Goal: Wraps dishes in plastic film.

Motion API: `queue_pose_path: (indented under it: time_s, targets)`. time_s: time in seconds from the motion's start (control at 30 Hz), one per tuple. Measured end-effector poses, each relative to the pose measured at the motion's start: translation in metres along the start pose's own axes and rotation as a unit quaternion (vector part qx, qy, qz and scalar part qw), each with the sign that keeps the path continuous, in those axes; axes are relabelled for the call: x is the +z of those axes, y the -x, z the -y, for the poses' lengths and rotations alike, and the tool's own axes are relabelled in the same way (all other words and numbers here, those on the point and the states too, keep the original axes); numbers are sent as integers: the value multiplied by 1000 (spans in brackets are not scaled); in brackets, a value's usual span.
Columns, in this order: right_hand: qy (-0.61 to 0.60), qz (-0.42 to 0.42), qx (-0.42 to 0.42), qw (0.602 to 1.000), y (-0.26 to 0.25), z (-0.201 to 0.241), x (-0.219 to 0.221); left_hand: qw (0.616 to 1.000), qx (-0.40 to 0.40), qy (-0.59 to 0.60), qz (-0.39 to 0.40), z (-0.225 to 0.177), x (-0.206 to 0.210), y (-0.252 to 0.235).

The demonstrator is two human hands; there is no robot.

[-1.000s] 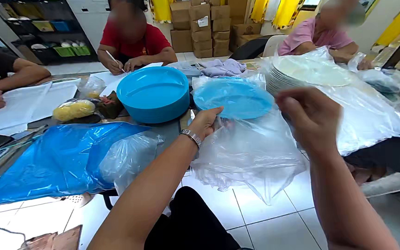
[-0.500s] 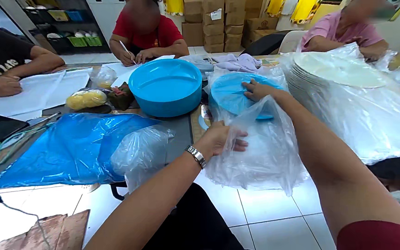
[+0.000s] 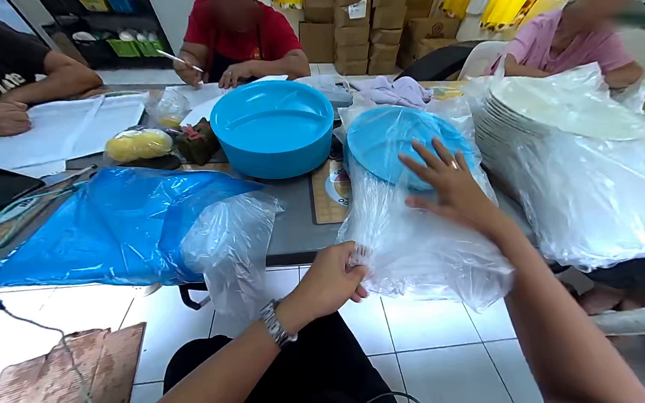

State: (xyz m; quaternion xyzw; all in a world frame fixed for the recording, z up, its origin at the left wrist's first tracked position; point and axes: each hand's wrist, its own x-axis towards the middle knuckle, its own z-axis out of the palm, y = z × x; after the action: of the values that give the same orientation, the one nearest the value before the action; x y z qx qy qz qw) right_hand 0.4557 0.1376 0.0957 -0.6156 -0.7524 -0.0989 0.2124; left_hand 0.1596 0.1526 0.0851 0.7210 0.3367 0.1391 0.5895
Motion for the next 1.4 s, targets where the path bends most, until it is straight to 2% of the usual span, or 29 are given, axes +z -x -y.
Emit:
queue_pose_path:
  time_s: [0.07, 0.13, 0.17, 0.23, 0.3, 0.33, 0.4, 0.47, 0.5, 0.53, 0.6, 0.67, 0.7, 0.77, 0.83, 0.87, 0.9, 0.93, 0.97, 1.03, 1.07, 1.1, 1.13, 1.17, 1.2, 1.23, 1.3, 1.37, 1.4]
  targets:
    - [14, -20, 6, 1000, 62, 26, 25, 972, 106, -166, -130, -8, -8, 11]
    - [41, -54, 38, 997, 123, 47, 64, 905, 245, -235, -254, -23, -18, 5]
    - [31, -56, 57, 996, 150, 60, 77, 875, 302, -249, -284, -35, -22, -3]
    - [-62, 14, 108, 992, 191, 87, 84, 839, 368, -263, -302, -56, -22, -28]
    - [-174, 70, 154, 970, 208, 101, 68, 836, 366, -298, -279, -62, -8, -57]
    - [-198, 50, 155, 967, 206, 102, 51, 839, 348, -330, -259, -57, 2, -71]
    - [-195, -87, 146, 966, 184, 100, 2, 845, 294, -395, -209, -35, 26, -92]
    - [-169, -239, 122, 948, 149, 87, -41, 851, 246, -436, -157, -3, 51, -97]
    - [-137, -280, 126, 942, 128, 77, -53, 848, 237, -449, -151, 12, 60, -96]
    - [-106, -283, 153, 941, 106, 66, -58, 842, 235, -460, -153, 22, 68, -92]
    - [-84, -205, 244, 944, 65, 44, -44, 831, 232, -481, -157, 31, 76, -81]
    - [-53, -127, 303, 943, 45, 25, 1, 821, 248, -486, -171, 40, 80, -71]
    - [-16, -122, 315, 941, 46, 23, 29, 807, 271, -491, -184, 48, 80, -67]
    - [78, -175, 316, 929, 65, 33, 71, 768, 320, -516, -205, 71, 77, -59]
    - [108, -230, 306, 917, 95, 51, 100, 728, 371, -540, -203, 102, 71, -50]
    - [104, -230, 306, 918, 115, 61, 117, 719, 388, -547, -183, 121, 66, -43]
    - [89, -187, 310, 928, 139, 72, 134, 726, 392, -545, -152, 144, 60, -34]
    - [49, -97, 318, 942, 165, 86, 150, 752, 376, -527, -124, 171, 54, -23]
    - [-2, 35, 335, 941, 191, 100, 162, 800, 331, -491, -101, 202, 47, -8]
    - [-101, 305, 372, 871, 226, 120, 180, 897, 159, -401, -92, 268, 33, 35]
    - [-146, 370, 376, 837, 231, 128, 185, 930, 54, -348, -106, 295, 23, 59]
    - [-170, 377, 372, 831, 227, 138, 183, 950, -50, -282, -126, 314, 11, 80]
    - [-175, 342, 359, 851, 218, 150, 175, 957, -147, -200, -148, 321, 0, 95]
    - [-179, 267, 326, 889, 206, 162, 165, 953, -204, -119, -188, 318, -10, 103]
    - [-183, 158, 272, 931, 190, 172, 156, 950, -209, -46, -228, 312, -15, 106]
    - [-182, 42, 210, 960, 167, 180, 148, 948, -187, 4, -257, 307, -15, 106]
    - [-180, -149, 77, 969, 110, 193, 130, 947, -144, -12, -286, 302, -12, 105]
    - [-156, -254, -38, 954, 60, 202, 114, 944, -83, -91, -307, 299, -3, 110]
    - [-139, -289, -68, 945, 39, 207, 110, 937, -40, -131, -320, 298, 0, 114]
